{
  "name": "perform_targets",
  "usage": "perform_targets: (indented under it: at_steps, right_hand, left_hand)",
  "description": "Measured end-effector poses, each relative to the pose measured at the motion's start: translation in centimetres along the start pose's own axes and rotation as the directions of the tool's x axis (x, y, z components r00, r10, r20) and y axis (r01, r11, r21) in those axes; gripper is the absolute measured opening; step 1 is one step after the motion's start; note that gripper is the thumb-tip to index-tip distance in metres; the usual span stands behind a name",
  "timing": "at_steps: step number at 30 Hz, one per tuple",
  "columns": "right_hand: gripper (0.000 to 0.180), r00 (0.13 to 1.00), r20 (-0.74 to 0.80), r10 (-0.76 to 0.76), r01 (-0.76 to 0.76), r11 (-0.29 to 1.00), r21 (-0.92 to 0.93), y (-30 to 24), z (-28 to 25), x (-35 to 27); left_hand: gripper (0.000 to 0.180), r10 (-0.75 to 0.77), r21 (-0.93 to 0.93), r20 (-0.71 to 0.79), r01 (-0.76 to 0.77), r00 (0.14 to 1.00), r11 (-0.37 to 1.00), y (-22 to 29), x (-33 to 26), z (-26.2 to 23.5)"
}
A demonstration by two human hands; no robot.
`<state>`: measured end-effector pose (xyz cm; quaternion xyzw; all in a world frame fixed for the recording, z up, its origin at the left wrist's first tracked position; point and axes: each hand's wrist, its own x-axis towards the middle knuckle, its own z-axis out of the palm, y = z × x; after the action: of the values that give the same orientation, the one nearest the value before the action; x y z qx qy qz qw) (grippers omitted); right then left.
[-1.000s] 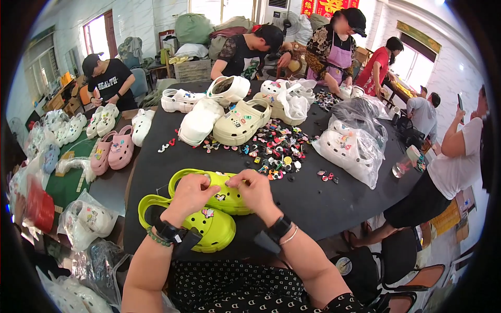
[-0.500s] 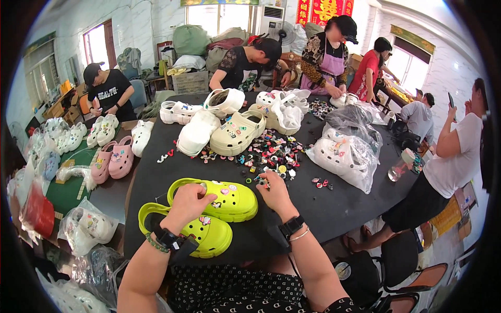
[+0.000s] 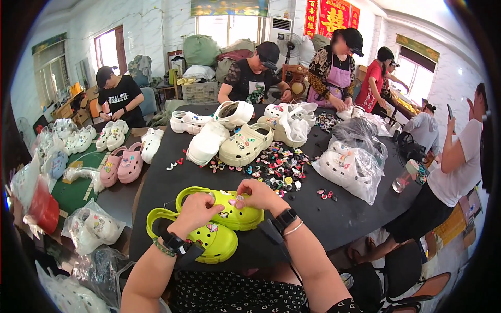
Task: Decorate shoes with charms and pack them into plastic bags for manufacturing.
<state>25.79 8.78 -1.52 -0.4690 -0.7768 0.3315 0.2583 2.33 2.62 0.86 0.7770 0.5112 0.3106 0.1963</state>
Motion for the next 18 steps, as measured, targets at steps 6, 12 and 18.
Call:
perform_targets:
  at_steps: [6,12,18]
  right_hand:
    - [0.034,0.993,-0.045,-0.111,0.115,0.986,0.118,0.9,0.9,0.9]
    - [0.014,0.975,-0.202,-0.098,0.121,0.987,0.105,1.1,2.6,-0.1]
    - [0.008,0.892,-0.449,-0.061,0.154,0.973,0.174,0.9,4.3,-0.1]
  left_hand:
    - [0.039,0.053,0.066,-0.028,-0.051,0.998,0.997,-1.3,-0.1,-0.1]
    - [0.031,0.008,-0.008,-0.022,-0.008,1.0,1.0,-1.2,-0.1,0.0]
    - [0.031,-0.006,-0.019,-0.021,0.005,1.0,1.0,-0.7,0.4,0.1]
